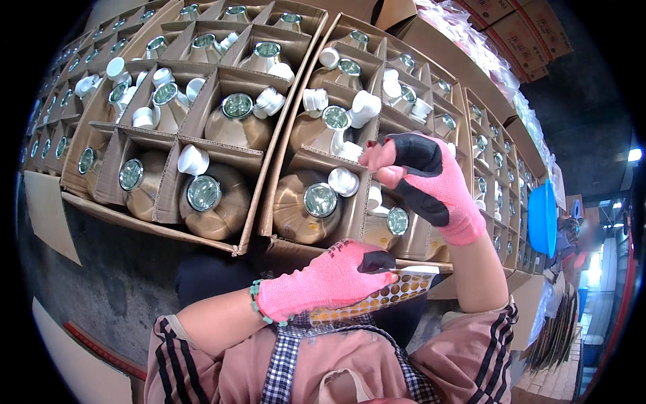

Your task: The person sits on the floor and applies round gold stickers to the lids of glass jars arranged in cardboard boxes. They peel stickers from a sheet and press them onto the jar tops one by one.

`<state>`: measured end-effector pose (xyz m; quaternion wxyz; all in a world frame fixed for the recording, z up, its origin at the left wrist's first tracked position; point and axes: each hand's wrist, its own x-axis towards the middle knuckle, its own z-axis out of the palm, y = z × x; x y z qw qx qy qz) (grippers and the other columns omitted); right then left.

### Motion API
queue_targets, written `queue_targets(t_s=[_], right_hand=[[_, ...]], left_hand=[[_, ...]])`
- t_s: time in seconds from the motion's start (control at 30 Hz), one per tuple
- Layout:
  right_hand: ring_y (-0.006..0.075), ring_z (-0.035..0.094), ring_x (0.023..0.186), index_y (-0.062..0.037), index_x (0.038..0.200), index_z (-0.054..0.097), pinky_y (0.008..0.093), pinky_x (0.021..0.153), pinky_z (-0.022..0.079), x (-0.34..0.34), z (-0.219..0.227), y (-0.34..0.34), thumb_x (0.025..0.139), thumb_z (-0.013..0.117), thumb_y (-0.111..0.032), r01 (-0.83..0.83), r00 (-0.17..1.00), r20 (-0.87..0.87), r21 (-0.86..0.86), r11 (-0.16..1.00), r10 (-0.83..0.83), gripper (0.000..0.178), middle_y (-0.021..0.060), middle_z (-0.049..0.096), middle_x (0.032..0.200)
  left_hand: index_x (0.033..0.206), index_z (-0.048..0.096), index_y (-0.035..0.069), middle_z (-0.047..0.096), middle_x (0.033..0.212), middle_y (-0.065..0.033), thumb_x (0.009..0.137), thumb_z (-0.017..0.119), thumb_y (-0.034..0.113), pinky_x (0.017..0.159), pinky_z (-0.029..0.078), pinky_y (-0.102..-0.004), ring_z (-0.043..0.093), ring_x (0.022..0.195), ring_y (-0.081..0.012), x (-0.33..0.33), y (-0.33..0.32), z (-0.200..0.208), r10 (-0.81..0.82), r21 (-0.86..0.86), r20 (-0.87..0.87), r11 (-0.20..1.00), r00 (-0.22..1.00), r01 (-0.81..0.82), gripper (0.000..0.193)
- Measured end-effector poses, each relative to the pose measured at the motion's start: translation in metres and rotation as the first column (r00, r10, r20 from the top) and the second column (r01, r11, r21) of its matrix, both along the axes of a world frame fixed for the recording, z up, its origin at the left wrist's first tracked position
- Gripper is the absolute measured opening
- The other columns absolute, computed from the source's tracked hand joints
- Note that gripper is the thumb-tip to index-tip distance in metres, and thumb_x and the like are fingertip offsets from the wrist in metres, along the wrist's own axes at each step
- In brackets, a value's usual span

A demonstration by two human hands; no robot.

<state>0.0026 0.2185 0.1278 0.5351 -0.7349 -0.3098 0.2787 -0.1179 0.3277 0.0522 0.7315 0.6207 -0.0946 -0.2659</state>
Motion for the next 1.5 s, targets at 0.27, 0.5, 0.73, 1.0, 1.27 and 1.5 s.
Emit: queue_targets(t_s=[0.27,0.5,0.73,1.0,1.27,1.5], right_hand=[[0.0071,0.051,0.067,0.0011,0.081,0.061,0.0235,0.066,0.044,0.04,-0.04,-0.002,0.073,0.062,-0.004,0.221,0.899,0.42,-0.197,0.955,-0.121,0.01,0.0032,0.061,0.07],[0.0109,0.054,0.068,-0.0013,0.092,0.058,0.0257,0.065,0.044,0.021,-0.04,0.024,0.075,0.06,-0.006,0.15,0.905,0.425,-0.271,0.951,-0.022,0.019,0.0071,0.06,0.072],[0.0307,0.053,0.078,-0.002,0.078,0.056,0.0373,0.07,0.043,-0.016,-0.036,0.026,0.07,0.061,-0.007,-0.207,0.77,0.465,-0.467,0.86,0.437,0.01,0.0129,0.055,0.077],[0.0321,0.051,0.079,-0.0009,0.075,0.056,0.038,0.07,0.042,-0.019,-0.036,-0.012,0.07,0.061,-0.008,-0.177,0.814,0.371,-0.576,0.798,0.448,0.01,0.0143,0.053,0.078],[0.0297,0.051,0.098,-0.0025,0.075,0.058,0.0333,0.082,0.04,-0.029,-0.062,-0.038,0.066,0.066,-0.006,0.109,0.956,0.293,-0.354,0.929,-0.001,0.013,0.0128,0.05,0.111],[0.0367,0.044,0.108,-0.0044,0.069,0.058,0.0401,0.09,0.036,-0.047,-0.09,-0.028,0.059,0.067,-0.004,0.361,0.754,0.656,-0.397,0.844,-0.014,0.013,0.0196,0.042,0.124]], left_hand=[[0.088,0.06,0.002,0.061,0.075,-0.0095,0.077,0.063,0.029,0.061,0.043,-0.028,0.051,0.066,-0.0097,-0.005,-0.005,0.002,0.008,0.022,0.092,1.0,0.996,-0.011,0.03],[0.082,0.058,0.001,0.056,0.072,-0.0149,0.079,0.056,0.029,0.064,0.042,-0.035,0.052,0.067,-0.0287,-0.005,-0.006,-0.006,-0.084,0.043,0.203,0.996,0.976,0.077,0.028],[0.078,0.056,0.003,0.056,0.072,-0.0164,0.075,0.053,0.021,0.065,0.042,-0.0389,0.054,0.073,-0.0335,-0.011,-0.011,-0.012,-0.164,0.063,0.364,0.986,0.917,0.152,0.018],[0.076,0.055,0.002,0.055,0.071,-0.0153,0.075,0.054,0.017,0.064,0.042,-0.0383,0.054,0.072,-0.033,-0.011,-0.013,-0.012,-0.17,0.084,0.374,0.985,0.911,0.15,0.015],[0.086,0.058,0.003,0.058,0.079,-0.0159,0.075,0.055,0.019,0.068,0.044,-0.0373,0.056,0.077,-0.0328,-0.012,-0.016,-0.015,-0.198,0.163,0.345,0.975,0.918,0.149,0.02],[0.082,0.057,0.003,0.057,0.08,-0.0165,0.074,0.055,0.024,0.068,0.044,-0.0394,0.055,0.078,-0.0335,-0.015,-0.022,-0.022,-0.149,0.129,0.371,0.986,0.917,0.108,0.022]])
